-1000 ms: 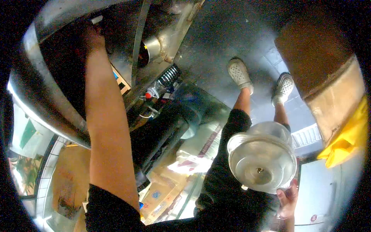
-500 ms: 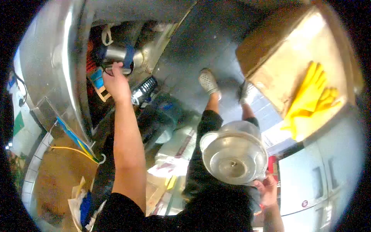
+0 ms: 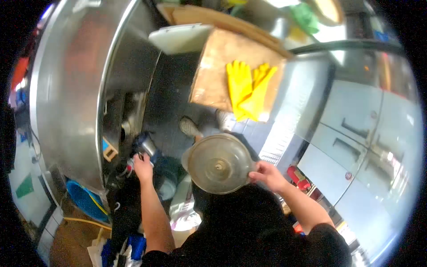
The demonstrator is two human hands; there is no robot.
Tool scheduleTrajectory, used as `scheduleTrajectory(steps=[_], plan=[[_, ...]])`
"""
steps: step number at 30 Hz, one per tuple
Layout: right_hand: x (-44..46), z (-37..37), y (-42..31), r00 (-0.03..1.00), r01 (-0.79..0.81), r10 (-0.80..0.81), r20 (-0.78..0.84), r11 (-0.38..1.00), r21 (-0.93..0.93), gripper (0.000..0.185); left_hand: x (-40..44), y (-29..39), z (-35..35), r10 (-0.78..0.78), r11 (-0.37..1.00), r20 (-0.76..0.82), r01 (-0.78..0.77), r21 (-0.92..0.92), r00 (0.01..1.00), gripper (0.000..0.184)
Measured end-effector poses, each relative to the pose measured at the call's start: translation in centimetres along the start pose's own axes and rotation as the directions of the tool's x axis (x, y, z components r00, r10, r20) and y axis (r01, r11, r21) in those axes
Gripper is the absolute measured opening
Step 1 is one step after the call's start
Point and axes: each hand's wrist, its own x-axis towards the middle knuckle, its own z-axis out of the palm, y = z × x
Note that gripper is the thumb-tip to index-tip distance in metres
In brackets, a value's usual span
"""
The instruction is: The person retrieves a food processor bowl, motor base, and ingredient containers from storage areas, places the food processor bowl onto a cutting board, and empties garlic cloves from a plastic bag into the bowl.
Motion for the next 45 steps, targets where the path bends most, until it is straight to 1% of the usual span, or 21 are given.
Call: scheduleTrajectory(steps=[4, 7, 9, 12, 16, 18, 19, 20, 21, 22, 23, 24, 25, 28, 34, 39, 41, 42, 43, 44, 45], plan=[[-3.8, 1.0, -1.5, 0.998, 0.037, -0.035, -0.051, 0.998, 0.049, 0.014, -3.7, 3.8, -2.3, 0.087, 0.961, 0.268, -0.152, 0.232, 0.96, 0.029], [-5.8, 1.2, -1.5, 0.992, 0.063, -0.042, -0.123, 0.982, 0.18, 0.015, -3.4, 2.1, -0.2, 0.285, 0.878, 0.392, -0.402, 0.259, 0.875, 0.027], [-7.7, 0.6, -1.0, 0.972, 0.133, -0.058, -0.227, 0.934, 0.33, 0.015, -1.3, 6.3, 1.4, 0.517, 0.746, 0.47, -0.646, 0.162, 0.715, 0.026], [-7.9, 0.1, 1.9, 0.972, 0.141, -0.024, -0.232, 0.854, 0.501, 0.014, -2.9, 6.0, 1.7, 0.625, 0.614, 0.527, -0.78, 0.124, 0.576, 0.026], [-10.8, -1.5, 5.4, 0.96, 0.223, -0.053, -0.274, 0.737, 0.638, 0.014, 0.4, 4.8, 7.4, 0.843, 0.218, 0.503, -0.976, 0.001, 0.189, 0.024], [-12.6, -1.8, 7.4, 0.945, 0.291, -0.072, -0.319, 0.629, 0.721, 0.014, 1.1, 6.1, 9.4, 0.826, 0.005, 0.564, -1.0, 0.018, 0.015, 0.022], [-13.7, -2.2, 8.5, 0.924, 0.318, -0.02, -0.383, 0.599, 0.735, 0.013, 0.1, 8.0, 9.3, 0.789, 0.056, 0.613, -0.998, -0.008, 0.039, 0.022], [-13.6, -3.3, 10.7, 0.907, 0.334, 0.015, -0.421, 0.583, 0.741, 0.014, 0.9, 7.8, 10.9, 0.859, -0.055, 0.503, -0.995, -0.082, -0.089, 0.023], [-14.4, -4.1, 12.0, 0.896, 0.375, 0.005, -0.443, 0.524, 0.765, 0.012, -1.2, 9.9, 10.1, 0.806, -0.038, 0.59, -0.999, -0.017, -0.041, 0.022], [-15.4, -4.6, 13.6, 0.884, 0.416, -0.004, -0.468, 0.465, 0.782, 0.012, 1.2, 9.4, 12.7, 0.806, -0.476, 0.318, -0.866, -0.152, -0.499, 0.017], [-15.8, -5.1, 15.4, 0.858, 0.462, 0.011, -0.514, 0.422, 0.78, 0.011, 0.2, 11.1, 12.5, 0.768, -0.502, 0.323, -0.833, -0.235, -0.553, 0.015], [-16.2, -5.8, 17.4, 0.831, 0.505, 0.026, -0.556, 0.384, 0.773, 0.011, -1.0, 12.8, 11.5, 0.597, -0.377, 0.686, -0.9, -0.219, -0.417, 0.017], [-16.9, -6.8, 19.4, 0.802, 0.545, 0.042, -0.596, 0.355, 0.759, 0.013, -1.7, 12.5, 12.2, 0.693, -0.541, 0.395, -0.797, -0.267, -0.603, 0.016], [-18.8, -9.5, 26.0, 0.734, 0.623, 0.11, -0.671, 0.285, 0.728, 0.012, -4.6, 14.6, 13.7, 0.576, -0.693, 0.312, -0.654, -0.304, -0.755, 0.013], [-23.8, -15.2, 38.9, 0.608, 0.747, 0.251, -0.754, 0.141, 0.649, 0.017, -17.1, 20.3, 16.8, 0.465, -0.457, 0.538, -0.711, -0.534, -0.703, 0.018], [-27.8, -20.1, 43.4, 0.503, 0.818, 0.345, -0.792, 0.107, 0.566, 0.018, -28.2, 25.8, 20.3, 0.527, -0.151, 0.587, -0.748, -0.647, -0.614, 0.022], [-29.0, -22.8, 42.8, 0.495, 0.824, 0.352, -0.794, 0.101, 0.558, 0.02, -24.5, 25.0, 30.5, 0.372, -0.093, 0.912, -0.985, -0.146, -0.171, 0.023], [-29.4, -23.9, 42.0, 0.495, 0.823, 0.356, -0.793, 0.1, 0.559, 0.021, -23.7, 25.3, 34.5, 0.25, -0.161, 0.966, -0.98, 0.115, 0.072, 0.029], [-29.6, -25.4, 41.1, 0.493, 0.825, 0.347, -0.797, 0.105, 0.556, 0.024, -29.7, 27.9, 32.1, 0.147, 0.29, 0.951, -0.931, 0.221, 0.272, 0.015], [-29.5, -27.0, 40.3, 0.501, 0.821, 0.331, -0.8, 0.111, 0.56, 0.026, -35.5, 32.2, 29.9, 0.211, 0.209, 0.929, -0.942, 0.262, 0.305, 0.017], [-29.9, -28.6, 38.8, 0.502, 0.82, 0.318, -0.804, 0.119, 0.56, 0.026, -36.2, 34.6, 31.8, 0.161, 0.411, 0.876, -0.838, 0.359, 0.454, 0.02]])
